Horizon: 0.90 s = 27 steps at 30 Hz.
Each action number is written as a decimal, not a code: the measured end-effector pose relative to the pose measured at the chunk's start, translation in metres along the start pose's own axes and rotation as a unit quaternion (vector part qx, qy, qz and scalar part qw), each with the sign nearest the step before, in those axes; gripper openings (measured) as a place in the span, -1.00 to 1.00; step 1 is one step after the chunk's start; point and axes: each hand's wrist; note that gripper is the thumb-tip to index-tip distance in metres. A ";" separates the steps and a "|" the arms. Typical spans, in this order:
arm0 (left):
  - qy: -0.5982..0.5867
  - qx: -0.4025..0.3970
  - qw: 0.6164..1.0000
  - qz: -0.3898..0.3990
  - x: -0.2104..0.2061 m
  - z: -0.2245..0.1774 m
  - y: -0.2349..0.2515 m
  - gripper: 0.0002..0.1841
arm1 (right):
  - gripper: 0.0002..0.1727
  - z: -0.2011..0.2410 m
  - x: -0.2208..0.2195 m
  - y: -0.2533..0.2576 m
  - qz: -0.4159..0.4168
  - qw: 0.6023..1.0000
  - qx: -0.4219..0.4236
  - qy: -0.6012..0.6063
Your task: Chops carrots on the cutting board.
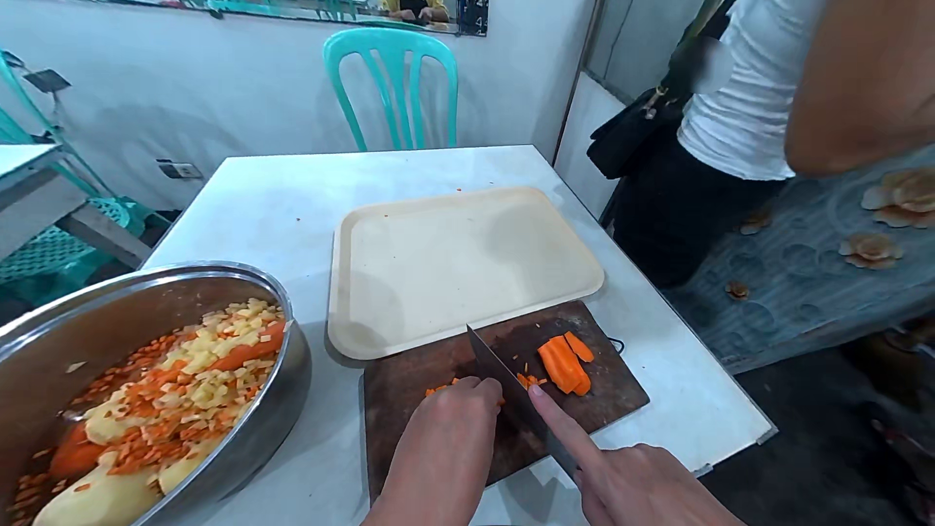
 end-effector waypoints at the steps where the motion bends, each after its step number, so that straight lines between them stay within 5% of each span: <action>1: -0.002 0.001 1.000 0.000 0.000 0.000 0.000 -0.94 | -0.18 0.001 0.001 -0.001 -0.001 1.000 0.001 -0.006; 11: -0.012 0.000 1.000 0.006 0.001 0.001 0.000 -0.93 | -0.06 0.015 -0.001 0.018 0.028 0.999 -0.010 -0.028; 18: -0.025 0.017 0.999 0.027 0.003 0.000 0.000 -0.95 | -0.12 -0.016 -0.008 0.018 0.034 0.994 -0.005 0.108; 27: -0.021 0.017 0.999 0.026 0.005 -0.001 0.000 -0.94 | -0.17 -0.003 -0.002 0.001 -0.004 0.999 0.004 0.046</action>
Point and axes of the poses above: each hand's wrist, its own y-axis towards the middle knuckle, its own x-axis out of the back of the hand, z = x × y, and after that the axes turned 5 degrees about -x, right-handed
